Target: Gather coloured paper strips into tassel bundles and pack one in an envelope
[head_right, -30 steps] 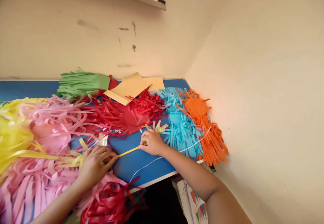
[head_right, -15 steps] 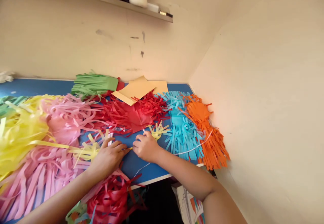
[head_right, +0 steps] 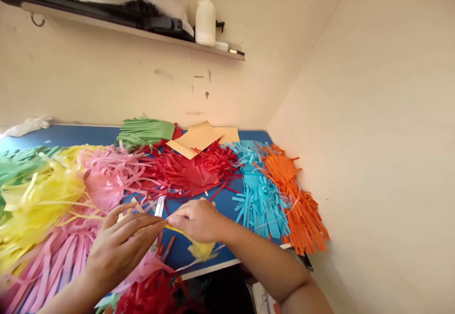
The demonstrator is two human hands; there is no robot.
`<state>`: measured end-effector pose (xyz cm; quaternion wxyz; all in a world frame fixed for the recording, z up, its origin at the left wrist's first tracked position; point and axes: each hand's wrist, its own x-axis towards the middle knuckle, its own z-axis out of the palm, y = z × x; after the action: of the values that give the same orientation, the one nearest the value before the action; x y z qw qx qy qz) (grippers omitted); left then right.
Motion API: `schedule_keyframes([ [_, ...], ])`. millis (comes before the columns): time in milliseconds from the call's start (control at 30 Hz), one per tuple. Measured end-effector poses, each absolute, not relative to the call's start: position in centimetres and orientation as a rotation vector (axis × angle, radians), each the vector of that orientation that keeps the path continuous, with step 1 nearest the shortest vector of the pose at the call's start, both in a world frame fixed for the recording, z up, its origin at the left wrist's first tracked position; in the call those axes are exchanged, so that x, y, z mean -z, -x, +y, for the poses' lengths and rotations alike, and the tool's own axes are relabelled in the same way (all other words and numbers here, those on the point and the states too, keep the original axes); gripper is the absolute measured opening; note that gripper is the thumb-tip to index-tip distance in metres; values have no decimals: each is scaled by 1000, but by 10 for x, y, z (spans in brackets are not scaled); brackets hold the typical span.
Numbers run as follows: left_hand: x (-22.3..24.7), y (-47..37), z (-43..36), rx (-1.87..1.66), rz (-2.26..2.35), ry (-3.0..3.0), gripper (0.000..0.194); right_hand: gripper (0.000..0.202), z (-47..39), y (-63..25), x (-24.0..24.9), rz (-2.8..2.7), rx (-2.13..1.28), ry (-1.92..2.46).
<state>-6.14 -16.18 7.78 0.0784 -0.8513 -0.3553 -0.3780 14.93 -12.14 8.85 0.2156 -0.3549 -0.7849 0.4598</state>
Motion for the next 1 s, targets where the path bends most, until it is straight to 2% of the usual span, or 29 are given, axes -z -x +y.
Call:
schedule_keyframes([
  [67, -86, 65, -163, 1203, -1067, 2547, 20, 42, -115, -144, -100, -1862, -1820, 825],
  [133, -84, 65, -163, 1311, -1122, 2528, 20, 44, -110, -137, -99, -1543, -2080, 781],
  [300, -67, 56, -167, 1608, -1495, 2394, 9, 40, -117, -118, -75, -1127, -2038, 901],
  [433, -61, 48, -174, 1818, -1819, 2288, 12, 40, -128, -105, -63, -872, -1995, 963],
  [633, -46, 44, -180, 1840, -2029, 2194, 22, 34, -135, -87, -57, -882, -1807, 941],
  [800, -35, 56, -178, 1867, -2267, 2041, 24, 20, -109, -90, -44, -1316, -1563, 953],
  [867, -39, 63, -170, 2084, -2493, 1835, 25, 16, -85, -97, -35, -1684, -1251, 1150],
  [933, -50, 70, -160, 2502, -2669, 1554, 24, 14, -61, -103, -25, -2030, -905, 1351],
  [1000, -65, 73, -152, 2904, -2681, 1349, 21, 14, -45, -105, -16, -2249, -721, 1448],
])
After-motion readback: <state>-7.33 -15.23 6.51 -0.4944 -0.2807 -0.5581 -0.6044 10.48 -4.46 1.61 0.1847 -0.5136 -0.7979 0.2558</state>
